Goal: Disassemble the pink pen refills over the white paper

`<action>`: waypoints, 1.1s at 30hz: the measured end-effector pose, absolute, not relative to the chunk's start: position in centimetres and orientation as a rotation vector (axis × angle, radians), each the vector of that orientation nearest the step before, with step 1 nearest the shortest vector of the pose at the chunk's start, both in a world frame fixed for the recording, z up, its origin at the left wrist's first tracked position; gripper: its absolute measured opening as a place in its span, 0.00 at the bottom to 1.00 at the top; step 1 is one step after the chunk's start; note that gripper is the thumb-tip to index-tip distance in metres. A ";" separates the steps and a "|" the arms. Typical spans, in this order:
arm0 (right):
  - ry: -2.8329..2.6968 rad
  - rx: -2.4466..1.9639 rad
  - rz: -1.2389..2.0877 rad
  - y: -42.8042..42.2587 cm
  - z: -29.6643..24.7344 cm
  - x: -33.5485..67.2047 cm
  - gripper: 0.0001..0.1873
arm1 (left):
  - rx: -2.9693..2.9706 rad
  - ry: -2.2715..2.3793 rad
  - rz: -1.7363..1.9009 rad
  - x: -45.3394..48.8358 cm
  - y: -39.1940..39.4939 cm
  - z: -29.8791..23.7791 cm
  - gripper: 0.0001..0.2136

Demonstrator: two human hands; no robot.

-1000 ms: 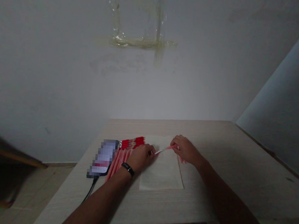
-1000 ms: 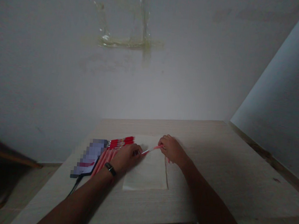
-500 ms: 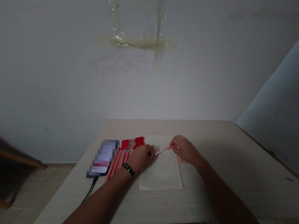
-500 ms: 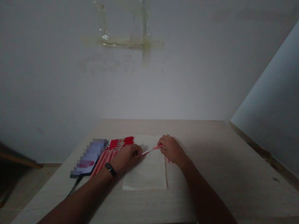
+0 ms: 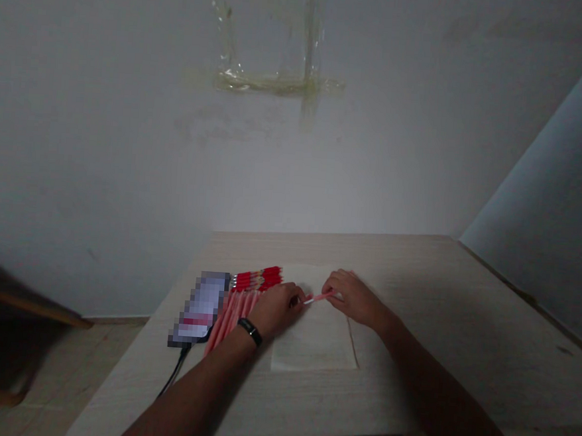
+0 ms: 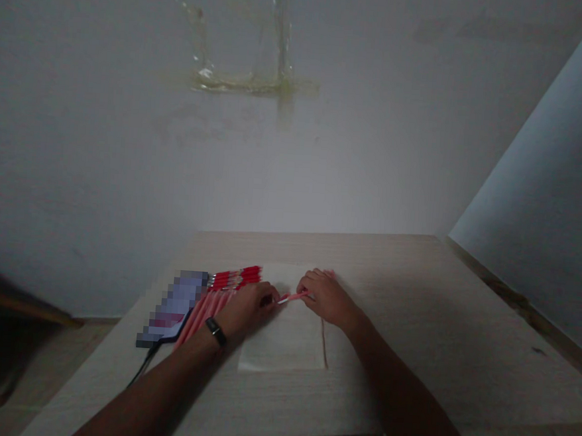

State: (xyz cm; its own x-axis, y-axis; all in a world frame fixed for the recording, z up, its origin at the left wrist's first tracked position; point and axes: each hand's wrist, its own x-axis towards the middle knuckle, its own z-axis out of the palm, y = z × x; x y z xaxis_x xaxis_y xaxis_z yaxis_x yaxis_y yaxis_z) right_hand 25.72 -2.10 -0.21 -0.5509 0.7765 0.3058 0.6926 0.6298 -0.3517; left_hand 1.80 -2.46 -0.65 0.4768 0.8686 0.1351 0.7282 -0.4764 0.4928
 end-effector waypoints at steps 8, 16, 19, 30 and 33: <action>-2.451 -1.020 0.381 -3.1 0.1 24.3 0.03 | 2.222 1.214 0.615 1.9 -2.2 -0.5 0.13; -2.421 -1.013 0.413 -3.0 -0.3 24.2 0.07 | 2.170 1.130 0.767 2.0 -2.2 -0.1 0.14; -2.387 -1.018 0.407 -3.0 -0.4 24.1 0.04 | 2.182 1.092 0.840 2.0 -2.4 0.2 0.15; -2.301 -1.175 0.310 -2.7 -0.6 24.7 0.04 | 2.103 1.264 1.084 1.8 -2.8 1.7 0.13; -2.306 -1.168 0.306 -2.7 -0.4 24.8 0.05 | 2.116 1.239 1.067 1.7 -2.7 1.4 0.12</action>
State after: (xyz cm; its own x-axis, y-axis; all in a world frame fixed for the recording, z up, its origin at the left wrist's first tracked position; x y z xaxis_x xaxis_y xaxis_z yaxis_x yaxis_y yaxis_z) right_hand 24.80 -2.71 -0.44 -0.4839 0.7991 0.3568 0.6784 0.6001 -0.4238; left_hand 1.75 -2.66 1.36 0.2924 0.8737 0.3888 0.5137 -0.4865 0.7067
